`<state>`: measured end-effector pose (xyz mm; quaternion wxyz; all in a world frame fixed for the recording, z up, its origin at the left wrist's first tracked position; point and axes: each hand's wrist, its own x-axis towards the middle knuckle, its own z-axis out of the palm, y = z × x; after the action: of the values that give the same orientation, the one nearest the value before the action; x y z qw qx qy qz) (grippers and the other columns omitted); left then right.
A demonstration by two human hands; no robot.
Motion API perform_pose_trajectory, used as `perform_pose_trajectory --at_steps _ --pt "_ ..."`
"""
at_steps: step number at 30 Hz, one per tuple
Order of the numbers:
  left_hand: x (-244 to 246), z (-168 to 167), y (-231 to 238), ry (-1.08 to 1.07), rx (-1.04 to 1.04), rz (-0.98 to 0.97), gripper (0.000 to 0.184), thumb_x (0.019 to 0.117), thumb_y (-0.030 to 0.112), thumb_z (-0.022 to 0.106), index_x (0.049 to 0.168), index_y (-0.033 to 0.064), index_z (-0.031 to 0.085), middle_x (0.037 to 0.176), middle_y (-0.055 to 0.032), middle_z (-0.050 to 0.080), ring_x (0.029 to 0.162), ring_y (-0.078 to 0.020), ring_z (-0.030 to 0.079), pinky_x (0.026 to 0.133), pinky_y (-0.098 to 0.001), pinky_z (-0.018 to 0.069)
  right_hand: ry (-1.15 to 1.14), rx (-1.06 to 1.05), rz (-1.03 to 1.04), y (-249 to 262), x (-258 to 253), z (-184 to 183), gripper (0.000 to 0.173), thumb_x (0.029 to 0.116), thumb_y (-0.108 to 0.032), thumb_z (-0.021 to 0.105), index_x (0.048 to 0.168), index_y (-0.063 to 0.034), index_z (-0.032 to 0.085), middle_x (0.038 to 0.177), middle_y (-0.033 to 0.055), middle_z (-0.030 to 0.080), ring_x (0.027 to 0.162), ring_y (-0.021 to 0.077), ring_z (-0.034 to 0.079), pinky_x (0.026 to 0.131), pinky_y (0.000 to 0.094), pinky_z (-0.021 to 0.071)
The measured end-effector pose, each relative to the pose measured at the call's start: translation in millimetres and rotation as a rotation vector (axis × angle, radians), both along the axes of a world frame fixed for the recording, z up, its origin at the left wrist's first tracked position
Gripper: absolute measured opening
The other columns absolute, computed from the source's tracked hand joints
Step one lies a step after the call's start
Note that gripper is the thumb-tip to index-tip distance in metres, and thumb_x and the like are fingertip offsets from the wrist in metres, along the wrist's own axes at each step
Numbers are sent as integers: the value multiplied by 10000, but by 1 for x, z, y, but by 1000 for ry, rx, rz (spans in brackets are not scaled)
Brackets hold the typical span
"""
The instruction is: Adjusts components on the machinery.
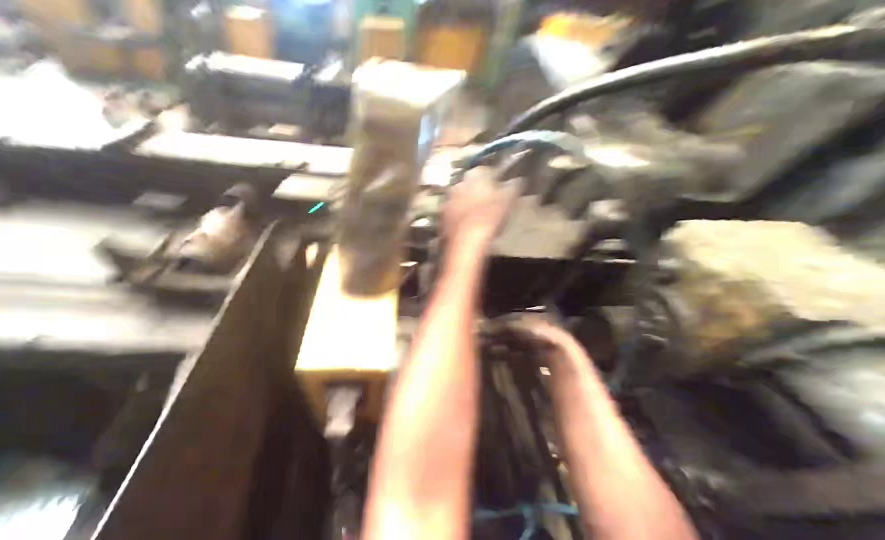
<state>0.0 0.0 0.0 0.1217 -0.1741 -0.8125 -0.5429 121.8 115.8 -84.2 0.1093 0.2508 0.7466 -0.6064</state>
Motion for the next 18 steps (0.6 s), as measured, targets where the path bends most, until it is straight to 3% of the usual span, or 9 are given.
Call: perform_pose_trajectory --at_steps 2,3,7,9,12,15,18 --pt "11 22 -7 -230 -8 -77 384 1007 344 616 1233 43 690 1182 -200 693 1108 -353 666 961 -593 516 -53 21 68 26 -8 5 102 1009 -142 605 1011 -54 658 737 -8 600 558 55 500 510 222 442" --pt "12 24 -5 -279 0 -62 366 994 318 633 1210 28 688 1169 -202 691 1100 -355 662 957 -596 512 -89 33 127 35 -12 3 116 1003 -176 613 972 -75 662 690 -23 580 514 41 467 471 208 408" --pt "17 25 4 -318 74 8 302 960 221 664 1171 5 680 1095 -204 692 1004 -337 672 896 -570 528 -123 22 201 37 -13 7 135 1018 -206 606 995 -79 644 699 -24 572 504 41 462 465 212 405" --pt "17 25 5 -305 105 2 249 960 181 659 1122 -8 683 1039 -180 679 932 -289 659 860 -522 533 -38 47 168 17 -2 -6 230 1057 -241 566 1019 -30 650 724 -4 574 553 59 493 524 242 446" --pt "17 23 6 -282 160 -16 154 951 139 660 1004 -5 676 869 -97 637 744 -181 600 740 -420 522 -13 95 143 4 10 -19 336 1090 -296 504 998 -5 643 684 2 524 530 67 466 505 249 419" --pt "13 17 7 -263 198 -38 101 937 132 659 946 32 652 775 -26 598 651 -114 573 668 -353 522 -93 124 236 28 2 -10 301 1084 -278 515 1043 -12 648 764 14 548 594 82 475 567 273 438" --pt "15 18 8 -250 256 -57 68 927 111 647 896 58 617 707 17 566 585 -82 558 606 -304 517 -151 210 285 42 -7 7 252 1051 -245 580 978 -16 658 714 13 549 551 77 464 534 262 418"
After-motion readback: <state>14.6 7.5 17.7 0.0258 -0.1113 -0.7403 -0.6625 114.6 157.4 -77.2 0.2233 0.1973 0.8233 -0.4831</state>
